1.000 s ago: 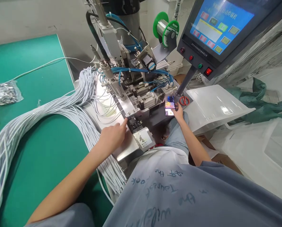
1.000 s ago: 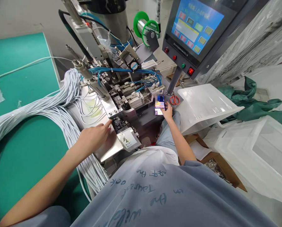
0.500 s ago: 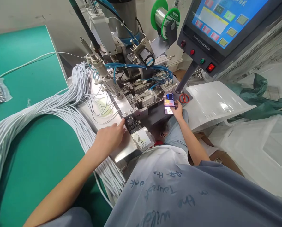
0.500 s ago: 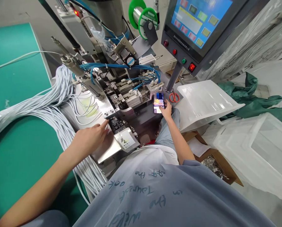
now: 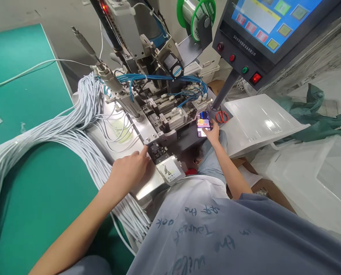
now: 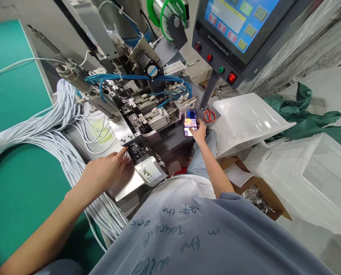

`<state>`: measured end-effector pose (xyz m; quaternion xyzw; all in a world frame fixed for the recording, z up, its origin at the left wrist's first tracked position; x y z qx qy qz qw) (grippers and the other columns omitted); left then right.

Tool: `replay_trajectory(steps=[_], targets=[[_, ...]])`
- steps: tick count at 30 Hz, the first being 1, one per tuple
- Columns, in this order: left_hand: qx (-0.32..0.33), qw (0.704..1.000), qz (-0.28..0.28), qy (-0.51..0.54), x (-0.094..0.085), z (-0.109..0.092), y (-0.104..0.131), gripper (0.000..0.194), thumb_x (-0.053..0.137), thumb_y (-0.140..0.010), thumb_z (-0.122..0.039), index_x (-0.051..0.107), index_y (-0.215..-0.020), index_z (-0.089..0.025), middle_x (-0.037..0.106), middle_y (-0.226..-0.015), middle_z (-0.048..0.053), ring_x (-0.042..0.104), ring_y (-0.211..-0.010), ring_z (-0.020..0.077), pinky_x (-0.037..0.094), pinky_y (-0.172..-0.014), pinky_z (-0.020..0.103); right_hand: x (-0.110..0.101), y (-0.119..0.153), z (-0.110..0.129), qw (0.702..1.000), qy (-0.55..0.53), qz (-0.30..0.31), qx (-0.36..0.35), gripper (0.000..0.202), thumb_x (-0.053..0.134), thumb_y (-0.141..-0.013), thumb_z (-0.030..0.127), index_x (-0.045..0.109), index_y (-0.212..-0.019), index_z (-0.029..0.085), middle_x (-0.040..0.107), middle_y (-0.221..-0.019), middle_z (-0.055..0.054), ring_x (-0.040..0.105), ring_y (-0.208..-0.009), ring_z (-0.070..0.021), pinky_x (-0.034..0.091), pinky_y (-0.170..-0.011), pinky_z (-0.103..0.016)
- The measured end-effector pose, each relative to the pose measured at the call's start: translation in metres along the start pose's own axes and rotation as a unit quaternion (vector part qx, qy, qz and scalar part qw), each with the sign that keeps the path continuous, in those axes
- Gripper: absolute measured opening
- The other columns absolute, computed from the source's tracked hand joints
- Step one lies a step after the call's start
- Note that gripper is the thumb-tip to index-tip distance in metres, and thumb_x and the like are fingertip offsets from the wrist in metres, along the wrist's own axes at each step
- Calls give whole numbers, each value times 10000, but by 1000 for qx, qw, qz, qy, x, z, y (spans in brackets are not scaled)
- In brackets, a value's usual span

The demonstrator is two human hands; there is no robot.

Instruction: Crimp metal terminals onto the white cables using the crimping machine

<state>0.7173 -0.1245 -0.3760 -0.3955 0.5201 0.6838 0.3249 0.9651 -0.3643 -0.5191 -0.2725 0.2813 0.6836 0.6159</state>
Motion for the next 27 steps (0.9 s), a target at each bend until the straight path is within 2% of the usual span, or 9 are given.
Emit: replay_trajectory(steps=[4, 8, 11, 20, 23, 25, 27], targets=[[-2, 1000, 8, 6, -1, 1, 0, 473, 233, -938, -337, 400, -1325, -124, 659, -883, 152, 654, -725, 316, 410, -510, 341, -2, 2, 5, 1000, -2, 0, 4, 626, 525, -735, 262, 362, -1324, 127, 522, -1255, -123, 494, -1048, -214, 388, -927, -337], [-2, 1000, 11, -4, -1, 0, 0, 482, 226, -939, -342, 388, -1339, -128, 665, -863, 132, 655, -732, 322, 424, -516, 347, -2, 5, 24, 997, 76, -7, -2, 749, 588, -709, 402, 329, -1350, 111, 492, -1269, -171, 429, -1147, -310, 357, -955, -426], [-2, 1000, 9, -6, -2, 0, 0, 482, 229, -940, -342, 379, -1347, -133, 666, -861, 129, 657, -731, 320, 431, -523, 344, 1, 6, 36, 991, 134, -6, 5, 862, 633, -663, 461, 294, -1371, 104, 476, -1253, -205, 419, -1139, -364, 363, -927, -488], [-9, 1000, 22, -3, -6, -2, 2, 472, 239, -939, -318, 386, -1343, -122, 662, -867, 129, 657, -744, 318, 435, -541, 345, 4, 4, 41, 987, 159, -15, 1, 851, 635, -656, 405, 292, -1366, 84, 482, -1230, -195, 443, -1103, -349, 400, -907, -455], [-10, 1000, 20, -4, -5, -2, 2, 477, 242, -938, -319, 390, -1343, -115, 658, -861, 129, 654, -747, 321, 433, -544, 348, 4, 5, 41, 989, 148, 5, 13, 843, 640, -673, 401, 294, -1363, 63, 460, -1253, -221, 425, -1143, -362, 385, -931, -473], [-9, 1000, 9, -2, -6, -2, 2, 474, 258, -933, -317, 403, -1334, -111, 653, -860, 125, 653, -727, 310, 426, -542, 335, -5, 15, 48, 992, 122, 3, 16, 803, 629, -699, 385, 309, -1352, 46, 395, -1319, -253, 370, -1219, -378, 359, -963, -490], [4, 1000, -15, 25, -12, -1, 3, 448, 278, -921, -293, 452, -1299, -128, 645, -910, 119, 649, -699, 269, 413, -532, 306, -26, 41, 69, 997, 62, -38, -17, 689, 583, -745, 345, 350, -1326, 58, 330, -1376, -251, 316, -1282, -358, 347, -986, -469]])
Point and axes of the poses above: each hand's wrist, its own y-axis away from the middle knuckle, its own x-axis out of the palm, z = x × y, the point moved 8 cm from there along -y, towards the middle knuckle
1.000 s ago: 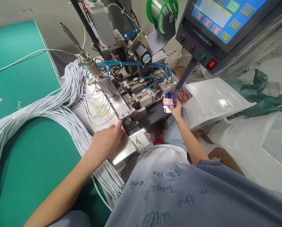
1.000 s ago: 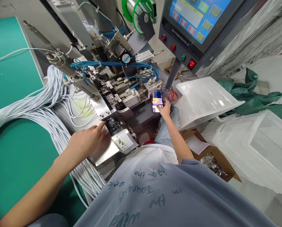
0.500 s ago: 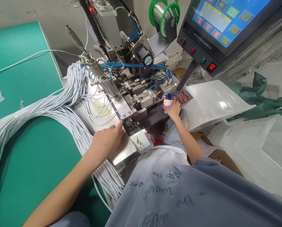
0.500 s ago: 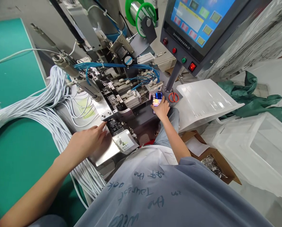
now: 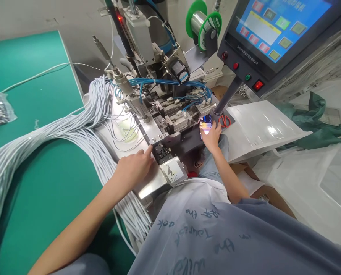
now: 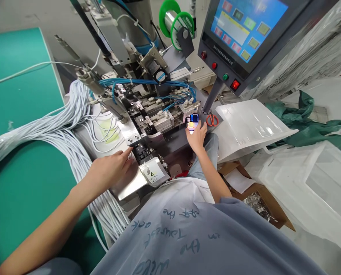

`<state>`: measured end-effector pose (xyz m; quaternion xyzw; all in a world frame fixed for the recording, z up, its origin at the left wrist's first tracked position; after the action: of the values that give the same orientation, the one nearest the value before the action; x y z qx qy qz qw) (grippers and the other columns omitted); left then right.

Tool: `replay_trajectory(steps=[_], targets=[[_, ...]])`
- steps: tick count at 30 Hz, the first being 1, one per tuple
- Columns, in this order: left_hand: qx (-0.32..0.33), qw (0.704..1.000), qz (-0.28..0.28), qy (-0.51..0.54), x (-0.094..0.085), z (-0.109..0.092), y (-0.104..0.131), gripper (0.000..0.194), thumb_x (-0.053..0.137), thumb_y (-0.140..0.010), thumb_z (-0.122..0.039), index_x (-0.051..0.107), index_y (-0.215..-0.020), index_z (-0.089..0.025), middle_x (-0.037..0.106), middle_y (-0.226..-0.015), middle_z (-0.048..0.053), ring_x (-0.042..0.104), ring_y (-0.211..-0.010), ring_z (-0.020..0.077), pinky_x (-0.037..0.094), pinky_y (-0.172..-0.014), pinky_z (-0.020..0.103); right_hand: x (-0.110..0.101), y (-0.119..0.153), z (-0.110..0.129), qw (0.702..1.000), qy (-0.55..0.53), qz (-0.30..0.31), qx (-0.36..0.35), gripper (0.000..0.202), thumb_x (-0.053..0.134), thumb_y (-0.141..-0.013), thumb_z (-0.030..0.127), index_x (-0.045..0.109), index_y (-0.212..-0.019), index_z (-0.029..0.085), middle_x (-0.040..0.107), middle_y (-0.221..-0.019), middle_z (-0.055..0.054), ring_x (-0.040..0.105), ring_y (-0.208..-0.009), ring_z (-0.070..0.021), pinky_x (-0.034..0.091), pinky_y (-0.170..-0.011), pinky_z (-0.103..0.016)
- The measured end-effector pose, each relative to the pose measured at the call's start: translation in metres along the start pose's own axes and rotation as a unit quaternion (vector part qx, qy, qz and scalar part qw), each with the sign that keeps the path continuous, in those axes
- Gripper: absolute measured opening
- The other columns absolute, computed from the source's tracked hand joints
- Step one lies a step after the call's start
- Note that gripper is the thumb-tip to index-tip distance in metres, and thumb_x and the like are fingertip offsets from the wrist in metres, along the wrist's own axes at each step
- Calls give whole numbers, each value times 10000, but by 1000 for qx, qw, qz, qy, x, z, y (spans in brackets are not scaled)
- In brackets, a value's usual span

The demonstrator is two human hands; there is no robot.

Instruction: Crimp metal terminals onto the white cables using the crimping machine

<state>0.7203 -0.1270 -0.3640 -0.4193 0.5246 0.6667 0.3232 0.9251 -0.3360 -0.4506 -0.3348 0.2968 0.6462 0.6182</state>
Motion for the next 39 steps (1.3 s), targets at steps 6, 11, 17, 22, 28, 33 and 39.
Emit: replay_trajectory(steps=[6, 11, 17, 22, 28, 33, 39], targets=[[109, 938, -254, 208, -53, 8, 27, 315, 283, -833, -115, 586, -759, -161, 618, -839, 48, 585, -694, 142, 413, -584, 244, -38, 150, 102, 905, -266, 261, -207, 284, 384, -900, 340, 605, -937, 165, 609, -720, -20, 544, -628, -125, 429, -594, -232], [170, 838, -440, 273, -76, 19, 60, 250, 340, -713, -8, 355, -536, -184, 373, -483, -38, 318, -418, 79, 254, -434, 234, 21, 258, 135, 765, -131, 547, -315, 277, 557, -813, 409, 636, -751, 150, 651, -693, -37, 575, -658, -153, 405, -616, -240], [218, 788, -495, 295, -85, 15, 72, 234, 341, -676, 21, 395, -570, -181, 428, -523, -25, 395, -450, 74, 269, -433, 222, 67, 266, 131, 742, -199, 597, -231, 169, 575, -810, 306, 655, -817, 157, 655, -678, -1, 603, -671, -125, 406, -636, -206], [205, 737, -534, 360, -87, 23, 76, 222, 343, -712, -28, 447, -589, -179, 516, -593, 5, 503, -538, 96, 365, -489, 220, 62, 268, 126, 781, -137, 554, -253, 118, 528, -804, 182, 635, -758, 160, 643, -664, -5, 572, -629, -120, 383, -624, -220], [178, 695, -580, 386, -87, 41, 78, 241, 358, -769, -72, 450, -576, -182, 515, -585, 0, 508, -543, 101, 381, -518, 236, 48, 275, 134, 795, 14, 483, -367, 216, 446, -886, 302, 598, -941, 159, 674, -809, -73, 617, -728, -202, 376, -653, -283], [141, 661, -601, 426, -88, 61, 81, 290, 394, -824, -140, 441, -543, -193, 497, -560, 2, 468, -534, 113, 373, -537, 266, 59, 264, 168, 790, -22, 482, -378, 214, 448, -876, 271, 590, -971, 143, 666, -829, -83, 617, -799, -206, 381, -678, -276], [114, 584, -605, 529, -90, 83, 89, 286, 428, -792, -102, 487, -521, -171, 490, -549, 4, 374, -475, 77, 297, -475, 239, 88, 244, 192, 794, -87, 536, -274, 196, 468, -826, 236, 616, -740, 143, 611, -581, -22, 579, -581, -142, 385, -631, -242]])
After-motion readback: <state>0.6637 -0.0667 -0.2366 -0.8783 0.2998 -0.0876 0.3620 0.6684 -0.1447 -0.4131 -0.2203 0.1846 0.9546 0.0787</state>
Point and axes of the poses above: each hand's wrist, its own y-axis away from the middle knuckle, its own x-axis out of the palm, z = x × y, the point moved 8 cm from there along -y, towards the middle knuckle
